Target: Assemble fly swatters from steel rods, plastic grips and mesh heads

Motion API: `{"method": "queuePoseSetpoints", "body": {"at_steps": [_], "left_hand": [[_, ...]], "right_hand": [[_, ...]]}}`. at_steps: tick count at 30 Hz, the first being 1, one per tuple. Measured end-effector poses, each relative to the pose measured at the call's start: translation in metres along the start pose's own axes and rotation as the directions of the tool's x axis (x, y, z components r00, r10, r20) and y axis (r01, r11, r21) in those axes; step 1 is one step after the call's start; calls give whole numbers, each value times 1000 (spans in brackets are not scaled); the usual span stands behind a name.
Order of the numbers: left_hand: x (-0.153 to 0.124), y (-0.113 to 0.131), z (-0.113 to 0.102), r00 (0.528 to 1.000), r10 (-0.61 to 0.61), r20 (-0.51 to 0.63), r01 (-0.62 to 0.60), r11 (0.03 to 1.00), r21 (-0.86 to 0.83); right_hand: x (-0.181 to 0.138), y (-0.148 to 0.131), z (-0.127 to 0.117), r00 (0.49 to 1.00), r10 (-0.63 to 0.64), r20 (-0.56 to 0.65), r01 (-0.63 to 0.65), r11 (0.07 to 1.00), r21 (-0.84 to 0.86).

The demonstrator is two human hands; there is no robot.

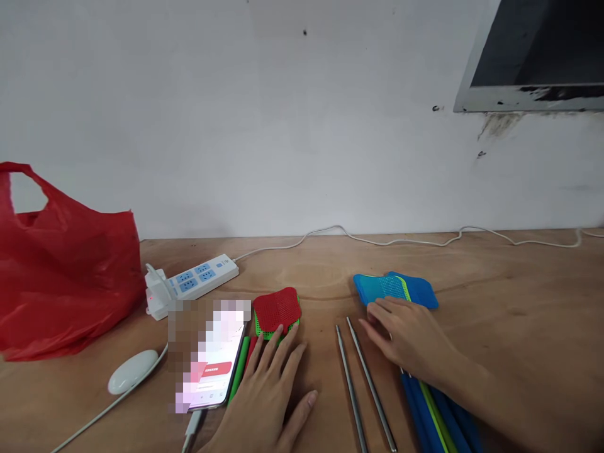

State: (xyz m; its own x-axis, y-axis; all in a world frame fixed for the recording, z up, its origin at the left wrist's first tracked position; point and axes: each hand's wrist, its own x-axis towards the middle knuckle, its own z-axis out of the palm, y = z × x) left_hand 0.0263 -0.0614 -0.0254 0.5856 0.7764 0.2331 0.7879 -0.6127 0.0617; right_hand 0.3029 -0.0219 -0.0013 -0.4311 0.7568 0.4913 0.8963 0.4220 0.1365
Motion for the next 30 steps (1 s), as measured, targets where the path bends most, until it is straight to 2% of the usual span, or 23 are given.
{"method": "queuePoseSetpoints", "body": {"at_steps": [3,7,11,15,19,23,27,30], "left_hand": [[0,0,1,999,16,-47,-17,1000,-14],[-1,-3,6,995,8,-104,-1,998,62],[-4,-3,7,997,16,-75,-8,995,98],[-5,2,0,997,66,-38,-65,997,36],[-6,1,-1,991,66,-117,-63,998,29],[-2,-5,1,983,34,-180,-16,994,104],[3,-1,-7,996,-6,-94,12,998,66],[3,3,-14,997,38,-69,-38,999,1]], "right_hand": [[-5,-8,4,996,-91,-6,91,992,87],[-9,-9,9,995,-101,26,96,983,158],[-11,-8,9,995,-97,40,86,973,214],[-11,-8,7,994,-105,21,95,957,273],[-11,-8,3,995,-102,-6,99,943,316],[-11,-10,-2,988,-151,46,121,914,386],[-10,-12,-7,971,-213,108,135,864,485],[-9,-13,-10,965,-233,118,142,847,512]]}}
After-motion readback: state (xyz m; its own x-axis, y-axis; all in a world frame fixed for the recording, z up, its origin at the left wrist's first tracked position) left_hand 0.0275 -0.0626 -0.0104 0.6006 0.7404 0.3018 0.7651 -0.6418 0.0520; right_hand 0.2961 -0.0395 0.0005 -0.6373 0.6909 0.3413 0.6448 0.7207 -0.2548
